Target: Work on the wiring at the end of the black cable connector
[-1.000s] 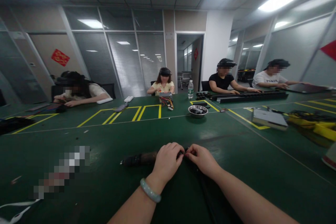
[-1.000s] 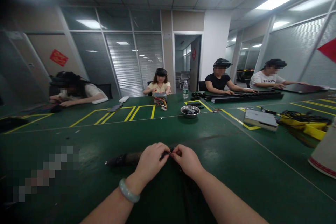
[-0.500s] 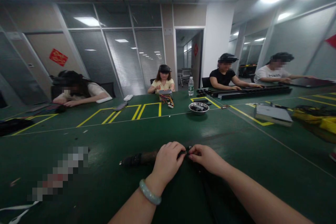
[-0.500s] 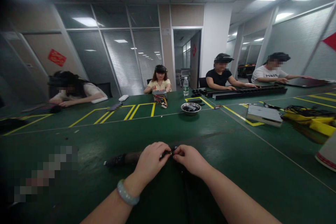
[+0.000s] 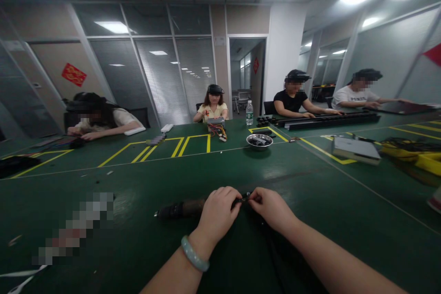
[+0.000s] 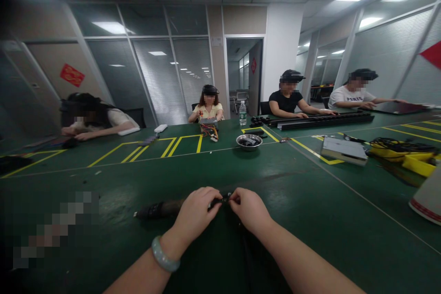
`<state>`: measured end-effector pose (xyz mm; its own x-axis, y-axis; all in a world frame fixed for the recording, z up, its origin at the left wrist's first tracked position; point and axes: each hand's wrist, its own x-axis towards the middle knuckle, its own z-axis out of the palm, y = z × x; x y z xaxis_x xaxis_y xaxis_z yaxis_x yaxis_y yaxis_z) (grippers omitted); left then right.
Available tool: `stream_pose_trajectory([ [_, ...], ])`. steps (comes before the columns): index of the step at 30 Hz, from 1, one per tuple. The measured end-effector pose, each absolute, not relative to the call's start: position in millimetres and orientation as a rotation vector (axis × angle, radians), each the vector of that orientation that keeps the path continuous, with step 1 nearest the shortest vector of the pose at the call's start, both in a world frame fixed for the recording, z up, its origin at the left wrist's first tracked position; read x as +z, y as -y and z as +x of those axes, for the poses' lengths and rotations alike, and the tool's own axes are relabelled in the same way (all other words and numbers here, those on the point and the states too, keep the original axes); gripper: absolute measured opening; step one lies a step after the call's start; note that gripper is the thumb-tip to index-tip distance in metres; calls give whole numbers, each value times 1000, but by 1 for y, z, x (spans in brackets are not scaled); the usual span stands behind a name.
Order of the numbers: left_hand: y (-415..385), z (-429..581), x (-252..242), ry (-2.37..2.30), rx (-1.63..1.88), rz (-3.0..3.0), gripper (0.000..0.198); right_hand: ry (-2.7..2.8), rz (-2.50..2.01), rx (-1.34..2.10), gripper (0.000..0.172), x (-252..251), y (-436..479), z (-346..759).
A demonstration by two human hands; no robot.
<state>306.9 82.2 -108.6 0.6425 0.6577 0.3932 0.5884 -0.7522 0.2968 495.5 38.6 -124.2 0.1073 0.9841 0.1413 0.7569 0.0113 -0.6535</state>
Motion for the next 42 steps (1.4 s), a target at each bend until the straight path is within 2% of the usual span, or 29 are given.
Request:
stream_pose_trajectory([
  [15,-83,308,-111,-1038,747,2740,14,1638,-1613,674,8,-135,-44,496],
  [42,-80,309,-110,-1021,706,2720,13,1691,-1646,663,11,-127,-40,491],
])
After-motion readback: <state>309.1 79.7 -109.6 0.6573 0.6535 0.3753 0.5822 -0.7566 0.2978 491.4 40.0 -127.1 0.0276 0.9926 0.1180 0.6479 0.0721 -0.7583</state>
